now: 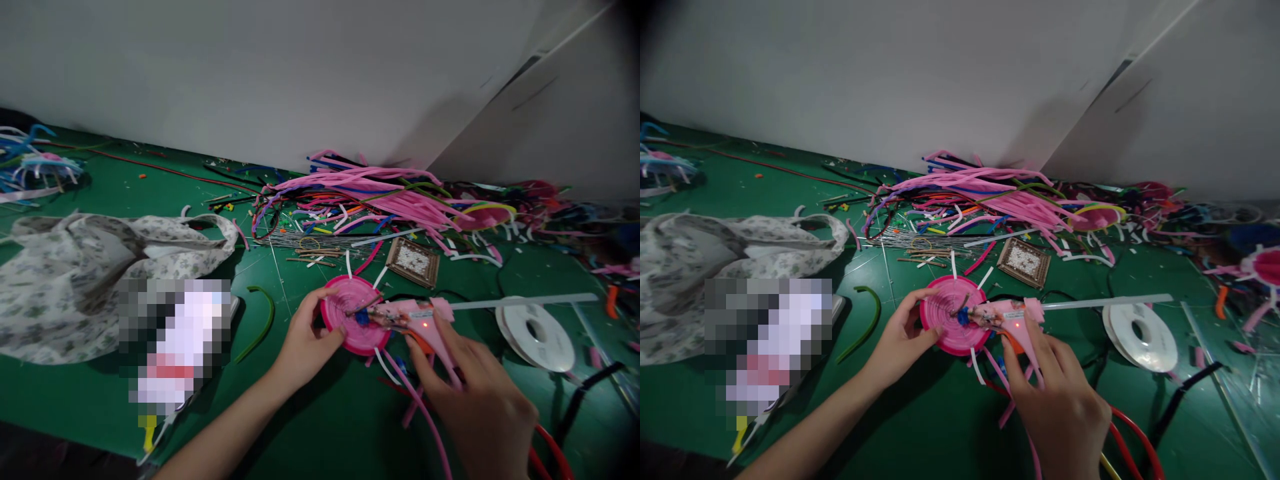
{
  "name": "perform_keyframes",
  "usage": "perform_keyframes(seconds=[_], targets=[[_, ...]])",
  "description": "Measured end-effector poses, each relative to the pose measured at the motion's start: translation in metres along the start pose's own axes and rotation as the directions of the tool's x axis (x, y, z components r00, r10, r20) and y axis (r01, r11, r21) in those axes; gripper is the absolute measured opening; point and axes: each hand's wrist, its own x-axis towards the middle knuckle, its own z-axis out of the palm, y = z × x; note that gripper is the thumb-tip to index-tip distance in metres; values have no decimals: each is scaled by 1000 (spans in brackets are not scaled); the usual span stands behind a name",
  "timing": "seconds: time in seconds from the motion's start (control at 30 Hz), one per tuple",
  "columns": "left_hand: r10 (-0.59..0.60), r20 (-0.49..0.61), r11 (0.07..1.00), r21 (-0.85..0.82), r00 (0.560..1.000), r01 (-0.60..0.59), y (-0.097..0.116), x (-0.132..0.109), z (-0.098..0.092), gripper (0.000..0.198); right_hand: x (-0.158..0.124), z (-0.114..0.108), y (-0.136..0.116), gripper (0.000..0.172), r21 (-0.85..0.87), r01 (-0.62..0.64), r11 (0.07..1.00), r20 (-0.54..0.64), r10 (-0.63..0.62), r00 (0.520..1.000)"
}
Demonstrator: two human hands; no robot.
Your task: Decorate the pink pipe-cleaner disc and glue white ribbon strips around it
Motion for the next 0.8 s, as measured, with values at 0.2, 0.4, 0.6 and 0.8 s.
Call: perform_keyframes(seconds=[0.2, 0.4, 0.6, 0.8], targets=[[-13, -4, 1000, 7, 1000, 13, 1, 0, 0, 48, -1, 2, 3, 58, -51, 13, 999, 2, -13, 1000], [-14, 4, 1000, 5, 1000, 14, 1, 0, 1, 47, -2, -1, 2, 55, -75, -6, 997, 55, 11, 998], [-14, 13, 1000, 27, 1000, 14, 0, -1, 0, 48, -4, 1, 6, 50, -70, 3, 998, 66, 2, 998], [-9, 36, 999, 36, 999, 8, -1, -2, 0, 48, -2, 1, 4, 55, -46, 18, 999, 52, -16, 998]])
